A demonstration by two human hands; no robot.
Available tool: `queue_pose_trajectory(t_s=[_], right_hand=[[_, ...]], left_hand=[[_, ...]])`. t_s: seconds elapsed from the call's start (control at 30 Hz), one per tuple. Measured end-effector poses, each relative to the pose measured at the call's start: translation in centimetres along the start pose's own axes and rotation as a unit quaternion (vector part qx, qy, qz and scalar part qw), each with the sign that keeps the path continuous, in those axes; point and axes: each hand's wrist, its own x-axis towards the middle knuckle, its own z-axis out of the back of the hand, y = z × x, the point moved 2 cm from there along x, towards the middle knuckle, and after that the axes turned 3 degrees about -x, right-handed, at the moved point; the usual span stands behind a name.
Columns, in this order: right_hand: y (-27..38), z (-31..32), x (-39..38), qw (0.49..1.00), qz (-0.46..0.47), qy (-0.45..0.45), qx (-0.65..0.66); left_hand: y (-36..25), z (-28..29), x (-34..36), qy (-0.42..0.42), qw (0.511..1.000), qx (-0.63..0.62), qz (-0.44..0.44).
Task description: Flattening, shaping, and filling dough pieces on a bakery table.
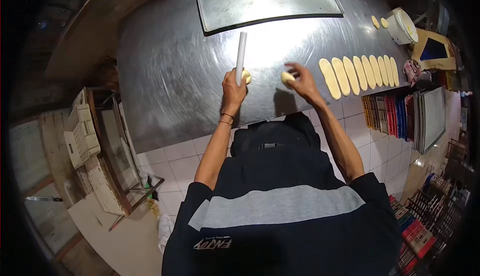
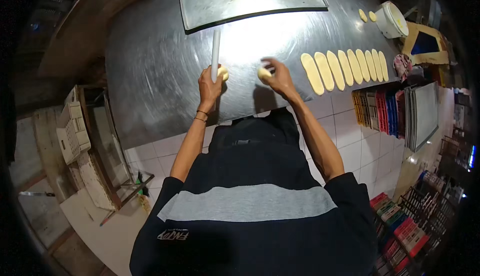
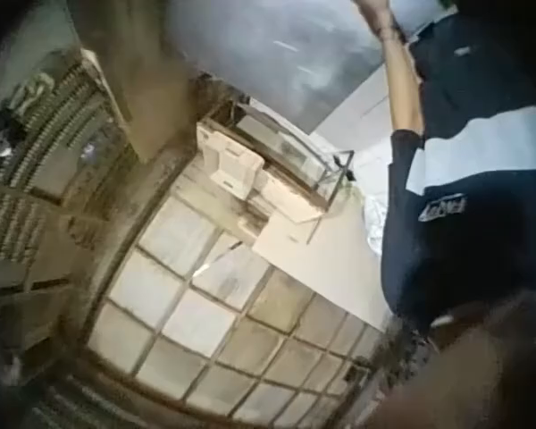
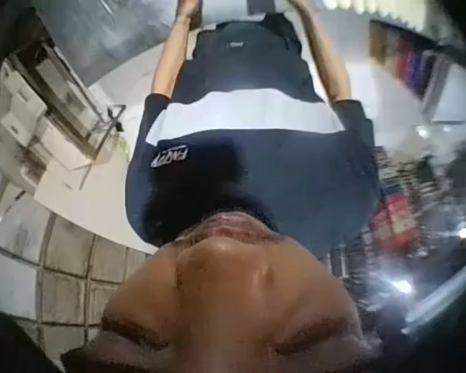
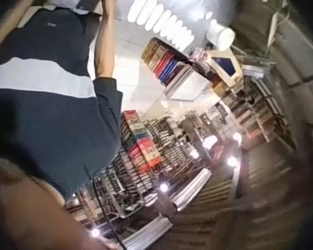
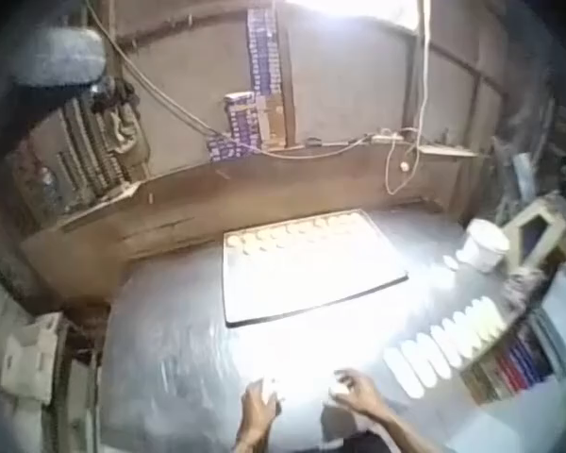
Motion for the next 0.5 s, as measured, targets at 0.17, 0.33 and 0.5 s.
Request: queue_pose_trajectory(t_s=[0.17, 0.33, 0.5], right_hand=[[11.9, 1.7, -0.5, 0.963, 0.151, -0.126, 0.182], [7.5, -5.2, 2.4, 0.964, 0.171, -0.18, 0.098], [-0.9, -9.7, 2.3, 0.996, 0.027, -0.042, 0.079]], left_hand=[[3.7, -1.7, -1.7, 0.04, 0.998, -0.005, 0.041], [4.7, 0.4, -1.7, 0.003, 0.998, 0.035, 0.058], [3.1, 4.5, -2.2, 0.018, 0.993, 0.078, 0.091]])
